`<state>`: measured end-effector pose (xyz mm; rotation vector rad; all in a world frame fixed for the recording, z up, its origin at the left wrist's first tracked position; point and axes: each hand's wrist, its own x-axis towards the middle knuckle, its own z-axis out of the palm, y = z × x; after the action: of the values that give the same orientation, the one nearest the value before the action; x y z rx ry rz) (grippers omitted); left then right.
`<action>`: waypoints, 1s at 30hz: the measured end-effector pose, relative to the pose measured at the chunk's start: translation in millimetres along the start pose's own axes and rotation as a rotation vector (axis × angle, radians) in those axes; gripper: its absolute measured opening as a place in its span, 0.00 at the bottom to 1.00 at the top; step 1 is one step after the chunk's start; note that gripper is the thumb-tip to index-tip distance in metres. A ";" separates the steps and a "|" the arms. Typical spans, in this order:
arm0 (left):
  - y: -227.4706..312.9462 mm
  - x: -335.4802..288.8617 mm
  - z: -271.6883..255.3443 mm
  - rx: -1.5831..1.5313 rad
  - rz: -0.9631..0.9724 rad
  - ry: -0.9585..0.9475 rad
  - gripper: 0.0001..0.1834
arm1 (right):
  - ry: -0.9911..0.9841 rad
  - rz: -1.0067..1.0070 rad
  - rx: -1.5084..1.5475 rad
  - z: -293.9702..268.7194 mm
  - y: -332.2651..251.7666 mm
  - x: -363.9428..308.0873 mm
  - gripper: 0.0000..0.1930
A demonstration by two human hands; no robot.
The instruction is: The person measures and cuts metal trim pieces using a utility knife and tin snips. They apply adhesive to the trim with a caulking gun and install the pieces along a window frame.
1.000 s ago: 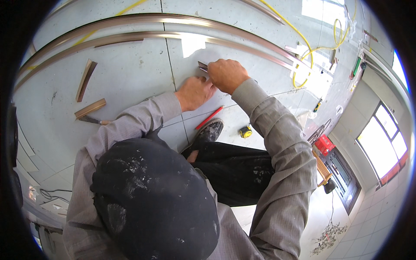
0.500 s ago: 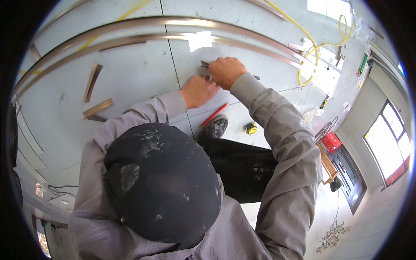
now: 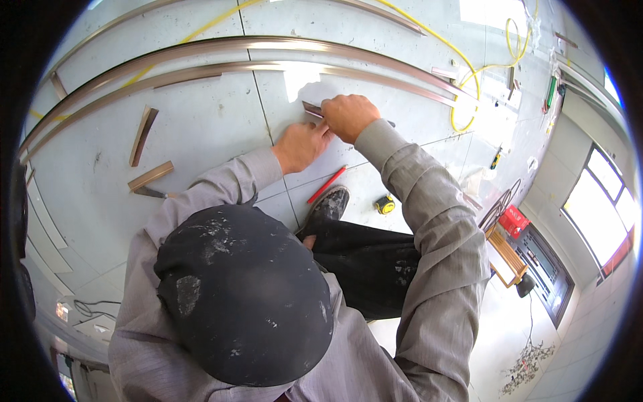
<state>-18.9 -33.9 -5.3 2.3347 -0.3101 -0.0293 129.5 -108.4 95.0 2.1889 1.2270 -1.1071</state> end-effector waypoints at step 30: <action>-14.1 46.0 -51.4 0.132 0.380 0.302 0.14 | -0.187 0.345 0.616 207.7 50.1 -209.7 0.14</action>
<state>34.6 0.9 24.4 2.3280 -0.6107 0.5377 15.8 -382.7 133.0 2.5126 0.4262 -1.6373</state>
